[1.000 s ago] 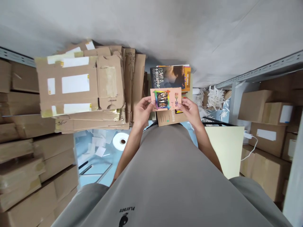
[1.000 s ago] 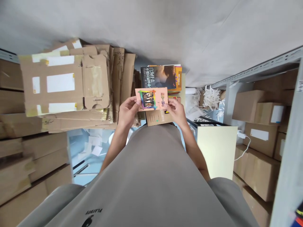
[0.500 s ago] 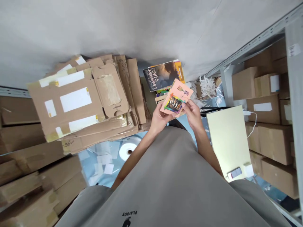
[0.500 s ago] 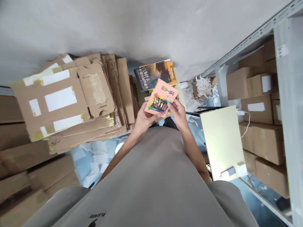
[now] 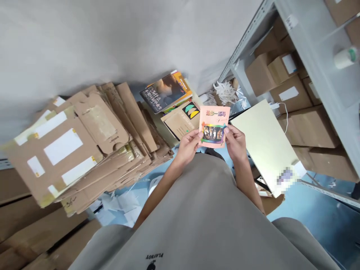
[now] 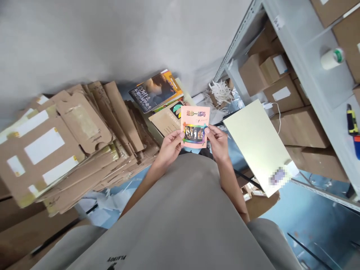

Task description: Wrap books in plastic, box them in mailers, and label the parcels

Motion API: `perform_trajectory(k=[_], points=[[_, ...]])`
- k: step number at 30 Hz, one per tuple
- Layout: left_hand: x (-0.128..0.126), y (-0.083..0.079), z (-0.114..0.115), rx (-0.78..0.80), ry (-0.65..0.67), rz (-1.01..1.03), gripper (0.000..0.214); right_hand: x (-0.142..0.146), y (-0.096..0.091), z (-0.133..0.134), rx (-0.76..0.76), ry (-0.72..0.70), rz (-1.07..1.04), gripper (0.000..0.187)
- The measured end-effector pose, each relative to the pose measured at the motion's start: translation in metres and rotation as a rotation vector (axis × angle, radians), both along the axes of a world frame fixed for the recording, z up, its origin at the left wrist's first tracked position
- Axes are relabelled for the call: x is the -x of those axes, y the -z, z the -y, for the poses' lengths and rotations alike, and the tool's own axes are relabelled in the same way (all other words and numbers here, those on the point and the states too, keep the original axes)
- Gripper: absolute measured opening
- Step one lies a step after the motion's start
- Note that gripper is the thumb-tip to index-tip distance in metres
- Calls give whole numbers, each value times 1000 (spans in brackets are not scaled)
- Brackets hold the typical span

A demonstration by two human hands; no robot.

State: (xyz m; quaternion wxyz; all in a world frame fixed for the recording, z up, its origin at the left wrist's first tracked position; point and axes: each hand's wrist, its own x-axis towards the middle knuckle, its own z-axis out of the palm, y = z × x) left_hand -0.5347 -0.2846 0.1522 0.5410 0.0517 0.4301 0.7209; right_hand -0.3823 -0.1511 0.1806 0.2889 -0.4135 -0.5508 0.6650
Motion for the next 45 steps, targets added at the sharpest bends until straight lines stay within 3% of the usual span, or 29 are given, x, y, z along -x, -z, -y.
perform_trajectory(k=[7, 14, 20, 25, 28, 32, 34, 37, 41, 45], points=[[-57, -6, -55, -4, 70, 46, 54, -64, 4, -49, 65, 55, -131, 53], [-151, 4, -148, 38, 178, 101, 39, -166, 11, -127, 125, 92, -208, 57], [-227, 8, -224, 39, 258, -22, 50, -259, 21, -182, 3, 245, -85, 63], [-284, 8, -265, 56, 220, -356, 65, -304, 23, -188, -259, 535, 221, 66], [-311, -1, -272, -29, 239, -567, 57, -307, 16, -176, -273, 504, 233, 58], [-324, -10, -272, -143, 410, -771, 51, -311, 10, -168, -235, 511, 187, 56], [-319, -10, -274, -137, 396, -806, 56, -322, 9, -171, -197, 572, 137, 60], [-307, -7, -282, -70, 356, -727, 64, -343, 11, -177, -97, 589, 1, 62], [-302, -4, -289, -10, 572, -523, 64, -358, 22, -178, -15, 592, -74, 60], [-308, -5, -288, 30, 514, -585, 62, -356, 32, -174, -35, 655, -12, 62]])
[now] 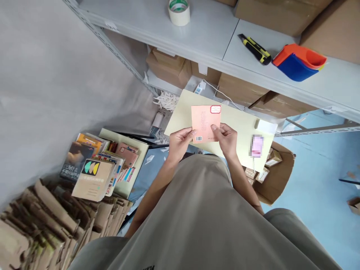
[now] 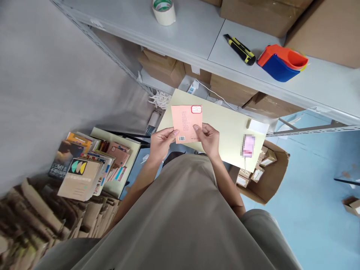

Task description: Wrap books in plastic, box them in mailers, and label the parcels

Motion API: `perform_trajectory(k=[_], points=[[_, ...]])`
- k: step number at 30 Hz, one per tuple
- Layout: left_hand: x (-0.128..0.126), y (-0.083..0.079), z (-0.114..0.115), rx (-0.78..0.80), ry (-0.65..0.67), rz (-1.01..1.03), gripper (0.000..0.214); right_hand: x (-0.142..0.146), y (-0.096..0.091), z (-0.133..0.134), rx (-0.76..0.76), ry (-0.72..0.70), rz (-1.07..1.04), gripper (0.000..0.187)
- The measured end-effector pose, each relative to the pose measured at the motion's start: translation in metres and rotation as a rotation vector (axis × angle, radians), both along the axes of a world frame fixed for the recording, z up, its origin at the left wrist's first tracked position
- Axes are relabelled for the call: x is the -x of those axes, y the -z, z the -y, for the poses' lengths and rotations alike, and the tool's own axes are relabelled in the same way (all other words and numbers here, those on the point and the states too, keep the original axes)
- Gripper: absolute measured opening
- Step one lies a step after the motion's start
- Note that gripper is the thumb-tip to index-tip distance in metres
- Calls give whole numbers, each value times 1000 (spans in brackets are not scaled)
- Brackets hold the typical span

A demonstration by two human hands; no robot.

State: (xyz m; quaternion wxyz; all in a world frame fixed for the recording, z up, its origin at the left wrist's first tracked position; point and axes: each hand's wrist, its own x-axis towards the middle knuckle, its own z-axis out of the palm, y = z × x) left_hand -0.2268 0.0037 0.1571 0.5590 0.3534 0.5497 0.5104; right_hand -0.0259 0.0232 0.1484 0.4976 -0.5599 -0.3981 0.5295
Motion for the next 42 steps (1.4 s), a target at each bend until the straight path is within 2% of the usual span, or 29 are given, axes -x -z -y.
perform_trajectory(k=[2, 4, 7, 10, 12, 15, 17, 19, 22, 25, 27, 31, 33, 38, 42], points=[[-4, -2, 0, -36, -47, -67, 61, 4, 0, 4, -46, 94, 64, 61], [-10, -5, 0, -76, -80, -136, 57, 9, -5, 10, -83, 124, 103, 58], [-22, -10, 2, -131, -60, -170, 49, 20, -15, 18, -85, 3, 55, 55], [-29, -14, 4, -194, 59, -166, 48, 23, -20, 17, -91, -32, -16, 58], [-26, -15, 3, -225, 105, -184, 52, 16, -20, 11, -75, -1, -46, 57], [-10, -15, -6, -232, 6, -222, 64, -3, -18, 1, -25, -6, -111, 57], [3, -11, -15, -187, -26, -179, 72, -13, -15, -3, 4, -51, -165, 58], [11, -6, -21, -116, 28, -83, 78, -17, -13, -5, 30, -100, -199, 58], [14, 0, -22, -73, 71, -4, 75, -19, -7, -4, 58, -139, -185, 63], [12, 3, -17, -105, 55, -31, 70, -20, -1, -5, 62, -177, -135, 72], [12, 2, -13, -136, 47, -99, 64, -21, 1, -7, 21, -200, -100, 73], [15, -3, -7, -271, 3, -254, 37, -21, -4, -10, -176, -211, -23, 51], [17, -6, -4, -356, -9, -286, 32, -20, -8, -9, -244, -226, 13, 43], [17, -10, 3, -339, -65, -249, 42, -20, -15, -5, -290, -268, 54, 35], [21, -12, 8, -295, -82, -184, 56, -22, -12, -3, -287, -248, 107, 38]])
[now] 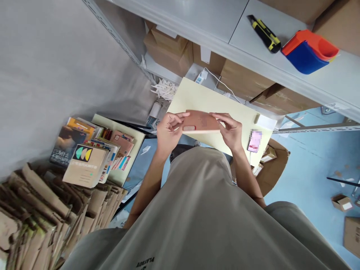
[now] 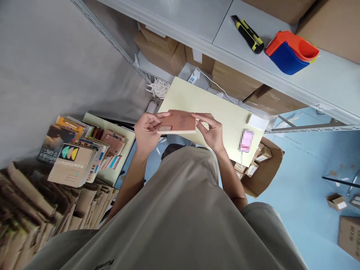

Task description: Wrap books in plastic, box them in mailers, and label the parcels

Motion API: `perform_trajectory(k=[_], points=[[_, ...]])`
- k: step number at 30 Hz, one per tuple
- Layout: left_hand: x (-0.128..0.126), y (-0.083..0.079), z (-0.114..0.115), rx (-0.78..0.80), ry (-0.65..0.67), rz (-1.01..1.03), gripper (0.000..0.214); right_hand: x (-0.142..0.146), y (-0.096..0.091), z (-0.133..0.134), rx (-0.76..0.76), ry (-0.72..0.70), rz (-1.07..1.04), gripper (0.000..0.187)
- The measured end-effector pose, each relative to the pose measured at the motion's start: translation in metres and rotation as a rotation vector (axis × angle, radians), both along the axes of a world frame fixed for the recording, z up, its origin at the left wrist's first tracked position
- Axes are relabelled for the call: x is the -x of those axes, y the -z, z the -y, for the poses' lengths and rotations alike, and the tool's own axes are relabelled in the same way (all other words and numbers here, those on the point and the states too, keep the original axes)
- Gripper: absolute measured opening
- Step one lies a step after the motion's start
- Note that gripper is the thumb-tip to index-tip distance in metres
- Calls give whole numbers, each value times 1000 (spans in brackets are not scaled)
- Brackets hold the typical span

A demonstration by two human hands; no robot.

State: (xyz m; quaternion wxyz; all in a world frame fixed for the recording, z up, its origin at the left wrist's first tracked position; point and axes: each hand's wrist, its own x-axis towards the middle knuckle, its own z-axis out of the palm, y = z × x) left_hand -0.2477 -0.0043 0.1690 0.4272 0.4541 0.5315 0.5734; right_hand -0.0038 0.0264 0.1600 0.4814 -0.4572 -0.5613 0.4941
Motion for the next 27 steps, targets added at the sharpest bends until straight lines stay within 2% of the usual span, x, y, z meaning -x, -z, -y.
perform_trajectory(k=[4, 10, 13, 18, 21, 25, 27], points=[[12, 0, 3, 83, 123, -11, 51, -2, 4, 0, 23, 66, 10, 47], [23, -6, 4, 118, 197, -29, 64, -7, -2, -1, 57, -41, 44, 57], [16, -11, 4, 166, 172, -21, 61, -1, -6, 1, 103, -24, 55, 55], [4, -8, 2, 203, 125, -36, 78, 11, -9, 3, 175, 28, 62, 63], [4, -2, 2, 189, 104, -51, 76, 9, -11, 5, 172, 22, 79, 64], [9, 2, 5, 155, 39, -77, 74, 2, -7, 6, 180, -11, 13, 78], [8, 2, 7, 113, 10, -141, 66, 2, 1, 4, 198, -13, -6, 72]])
